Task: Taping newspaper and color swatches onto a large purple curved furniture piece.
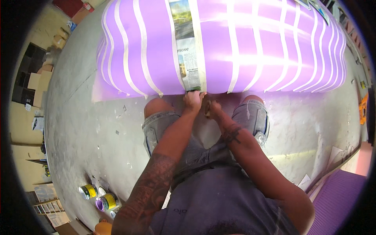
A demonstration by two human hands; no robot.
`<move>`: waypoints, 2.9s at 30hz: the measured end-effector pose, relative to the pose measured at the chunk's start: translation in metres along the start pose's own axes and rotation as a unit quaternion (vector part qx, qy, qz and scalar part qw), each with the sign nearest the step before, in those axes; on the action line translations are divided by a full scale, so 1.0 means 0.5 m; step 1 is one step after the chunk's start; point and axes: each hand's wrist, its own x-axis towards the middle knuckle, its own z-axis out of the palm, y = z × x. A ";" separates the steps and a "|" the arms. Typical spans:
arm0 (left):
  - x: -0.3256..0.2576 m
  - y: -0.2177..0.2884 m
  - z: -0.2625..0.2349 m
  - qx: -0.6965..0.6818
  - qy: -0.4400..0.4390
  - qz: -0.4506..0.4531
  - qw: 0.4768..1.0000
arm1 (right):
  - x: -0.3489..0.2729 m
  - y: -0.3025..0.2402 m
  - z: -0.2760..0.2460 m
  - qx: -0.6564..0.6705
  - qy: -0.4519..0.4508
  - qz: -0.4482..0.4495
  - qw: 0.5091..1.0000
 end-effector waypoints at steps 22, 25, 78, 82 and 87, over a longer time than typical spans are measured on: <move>-0.043 -0.053 -0.080 -0.047 -0.313 -0.136 0.939 | -0.227 -0.373 -0.068 -0.288 -0.215 0.017 0.933; -0.071 -0.005 -0.195 -0.151 -0.227 -0.137 0.952 | -0.287 -0.468 -0.124 -0.224 -0.288 -0.064 0.929; -0.239 0.080 -0.200 -0.407 0.166 -0.052 0.897 | -0.481 -0.515 -0.097 -0.238 0.004 -0.344 0.909; -0.233 0.063 -0.186 -0.371 0.216 0.011 0.903 | -0.477 -0.528 -0.097 -0.212 0.006 -0.355 0.911; -0.235 0.054 -0.183 -0.345 0.228 0.063 0.908 | -0.478 -0.517 -0.093 -0.223 0.008 -0.348 0.910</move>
